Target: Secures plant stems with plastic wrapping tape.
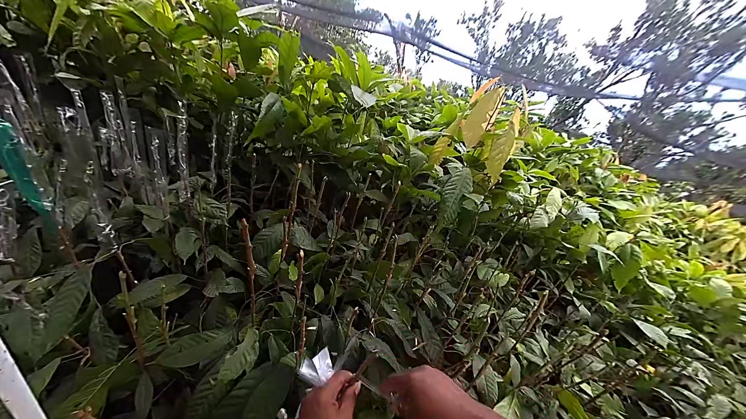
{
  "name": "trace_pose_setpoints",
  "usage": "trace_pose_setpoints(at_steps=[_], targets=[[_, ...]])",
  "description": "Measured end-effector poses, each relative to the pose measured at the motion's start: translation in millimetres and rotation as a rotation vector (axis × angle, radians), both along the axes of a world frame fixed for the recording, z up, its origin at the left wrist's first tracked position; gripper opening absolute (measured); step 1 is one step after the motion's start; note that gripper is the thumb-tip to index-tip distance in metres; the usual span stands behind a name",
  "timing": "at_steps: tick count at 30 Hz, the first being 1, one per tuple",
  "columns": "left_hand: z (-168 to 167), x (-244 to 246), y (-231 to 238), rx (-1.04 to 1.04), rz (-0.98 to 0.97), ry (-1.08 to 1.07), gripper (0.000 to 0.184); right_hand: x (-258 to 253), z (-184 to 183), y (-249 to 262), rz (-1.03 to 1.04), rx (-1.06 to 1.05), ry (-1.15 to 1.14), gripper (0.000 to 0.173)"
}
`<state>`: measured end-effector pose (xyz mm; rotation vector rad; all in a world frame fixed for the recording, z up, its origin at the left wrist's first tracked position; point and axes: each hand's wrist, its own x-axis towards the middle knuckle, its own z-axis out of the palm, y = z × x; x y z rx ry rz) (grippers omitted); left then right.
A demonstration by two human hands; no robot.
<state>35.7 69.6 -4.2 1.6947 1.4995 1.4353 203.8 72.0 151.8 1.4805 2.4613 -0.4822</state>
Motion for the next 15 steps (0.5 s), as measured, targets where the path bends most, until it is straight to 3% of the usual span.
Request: trace_pose_setpoints(at_steps=[3,6,7,9,11,14,15], targets=[[8,5,-3,-0.033,-0.013,-0.020,0.024,-14,8,-37,0.190,-0.090,0.180,0.036],[8,13,-8,-0.051,-0.112,0.055,0.028,-17,27,-11,0.069,-0.175,0.436,0.031],[5,13,-8,-0.037,-0.133,0.076,0.027,-11,39,8,0.044,-0.115,0.369,0.036],[4,6,-7,-0.005,-0.125,0.054,0.028,-4,44,22,0.036,0.087,-0.016,0.039],[14,-1,-1,-0.011,-0.109,0.024,0.028,-14,34,-4,0.066,0.136,-0.088,0.033],[40,3,-7,-0.077,-0.166,0.090,0.027,-19,47,-11,0.099,0.055,0.325,0.030],[43,2,-12,-0.090,-0.210,0.114,0.029,-11,52,3,0.098,0.041,0.330,0.035]])
